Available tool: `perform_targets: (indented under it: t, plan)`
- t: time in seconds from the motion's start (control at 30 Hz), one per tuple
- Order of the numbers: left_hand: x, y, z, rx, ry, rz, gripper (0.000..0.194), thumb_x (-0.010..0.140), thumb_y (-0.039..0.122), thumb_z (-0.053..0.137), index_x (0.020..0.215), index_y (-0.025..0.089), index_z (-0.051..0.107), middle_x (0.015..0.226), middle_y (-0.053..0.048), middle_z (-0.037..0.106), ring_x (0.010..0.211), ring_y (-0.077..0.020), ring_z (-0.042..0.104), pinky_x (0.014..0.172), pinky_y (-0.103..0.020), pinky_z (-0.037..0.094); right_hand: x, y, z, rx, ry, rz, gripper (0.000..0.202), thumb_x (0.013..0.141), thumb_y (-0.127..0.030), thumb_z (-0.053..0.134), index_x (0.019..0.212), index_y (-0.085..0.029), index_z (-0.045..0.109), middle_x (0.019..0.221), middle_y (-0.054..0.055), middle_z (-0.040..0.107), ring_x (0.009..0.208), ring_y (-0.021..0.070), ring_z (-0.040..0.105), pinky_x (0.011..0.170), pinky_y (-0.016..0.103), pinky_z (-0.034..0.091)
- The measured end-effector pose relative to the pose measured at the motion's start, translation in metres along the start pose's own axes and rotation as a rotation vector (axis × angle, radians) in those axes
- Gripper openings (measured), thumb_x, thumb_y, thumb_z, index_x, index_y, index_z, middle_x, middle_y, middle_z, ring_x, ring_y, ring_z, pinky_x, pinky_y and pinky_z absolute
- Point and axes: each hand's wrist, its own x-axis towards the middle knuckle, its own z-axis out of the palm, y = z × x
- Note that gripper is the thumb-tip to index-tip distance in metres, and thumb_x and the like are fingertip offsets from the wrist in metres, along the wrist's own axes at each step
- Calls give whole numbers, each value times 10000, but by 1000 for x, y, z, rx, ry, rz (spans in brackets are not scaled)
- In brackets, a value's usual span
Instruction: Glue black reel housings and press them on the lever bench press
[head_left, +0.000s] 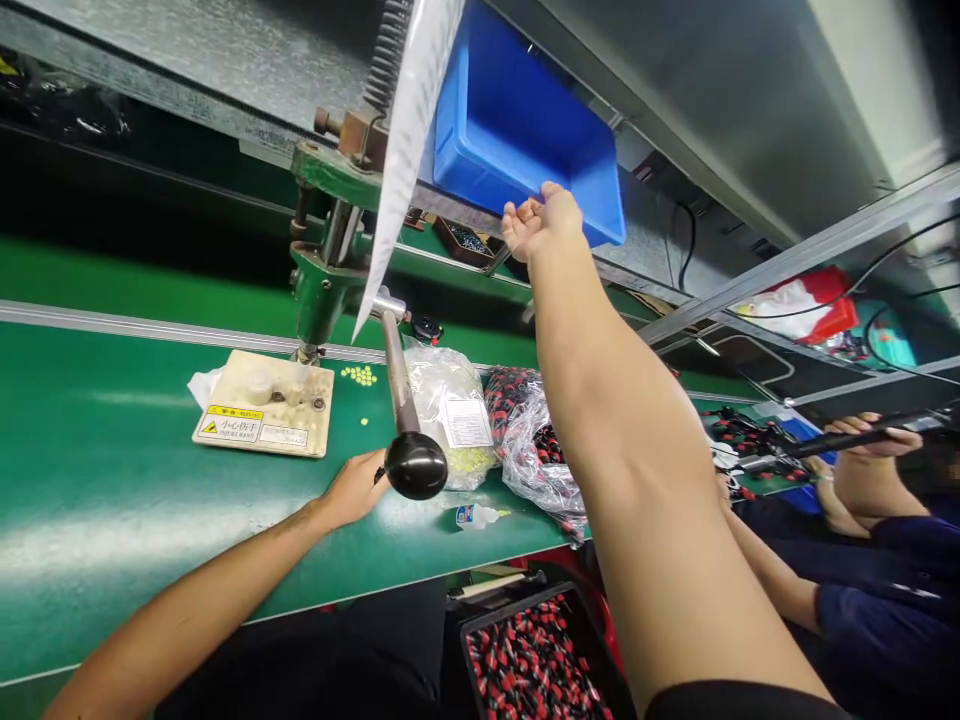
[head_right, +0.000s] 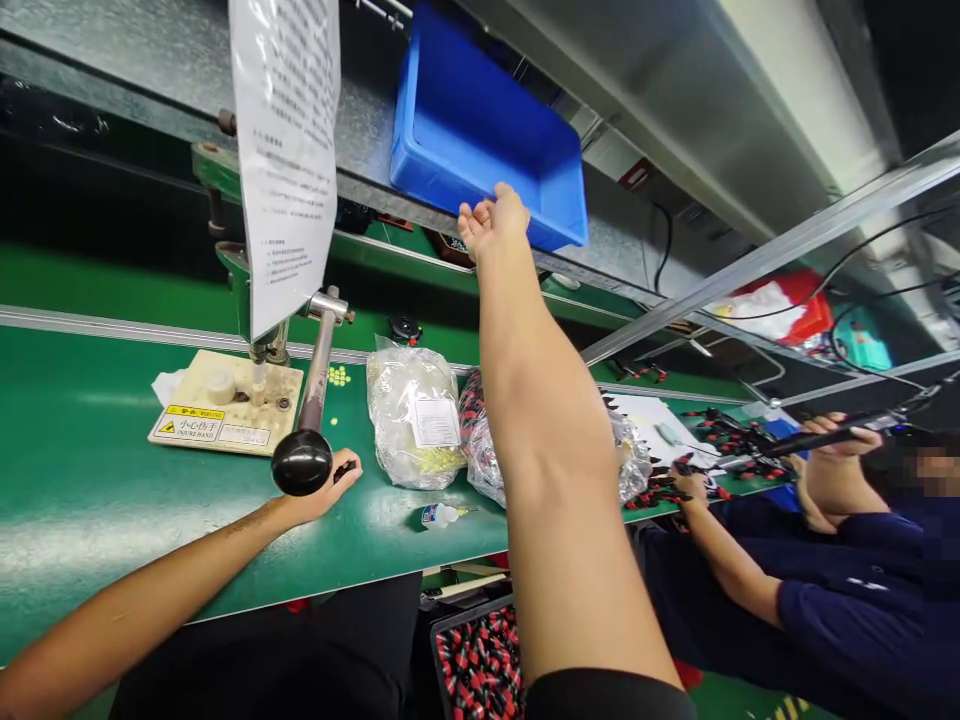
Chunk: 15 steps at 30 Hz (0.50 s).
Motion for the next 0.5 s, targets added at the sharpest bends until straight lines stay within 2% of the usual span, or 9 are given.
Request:
perform_targets:
  t: [0.1,0.17,0.27,0.37,0.43,0.5]
  plan:
    - [3,-4,0,-20,55,15,230,1005,395,550,904,224,667,884,-69,723,823,-230,650,852,-357,518,-15,-11,-34,-146,-240,251,456,1019,-320,334,605,-200,485,485,-73,489,502,0,598,621,223,433]
    - [6,-9,0,-25,91,17,234,966,417,607,894,215,700,870,-79,736,840,-244,661,842,-358,523,-31,-18,-71,-223,-377,273,358,1076,-306,444,750,-186,530,526,-75,537,511,29,594,582,201,428]
    - [9,-14,-1,-29,87,-1,266,959,434,601,901,203,719,905,-86,749,894,-253,667,855,-356,514,-65,-15,-145,-297,-505,139,231,1030,-319,643,867,-166,582,650,-28,651,567,64,627,548,186,429]
    - [13,-18,-2,-9,67,-60,309,977,445,553,900,193,714,864,-59,738,832,-229,654,810,-331,492,-105,6,-233,-517,-788,33,285,990,-417,674,864,-163,638,742,22,707,648,111,666,582,209,483]
    - [14,-18,-2,10,48,-89,320,971,460,559,914,191,723,843,-47,740,799,-220,650,786,-324,476,-128,28,-289,-849,-931,73,289,999,-403,616,841,-168,675,759,47,721,699,152,677,647,253,525]
    - [14,-17,-1,19,36,-76,321,958,466,577,944,191,743,903,-56,764,852,-230,669,821,-329,472,-145,53,-329,-1225,-863,103,232,980,-341,597,890,-159,711,856,89,738,820,205,692,786,322,552]
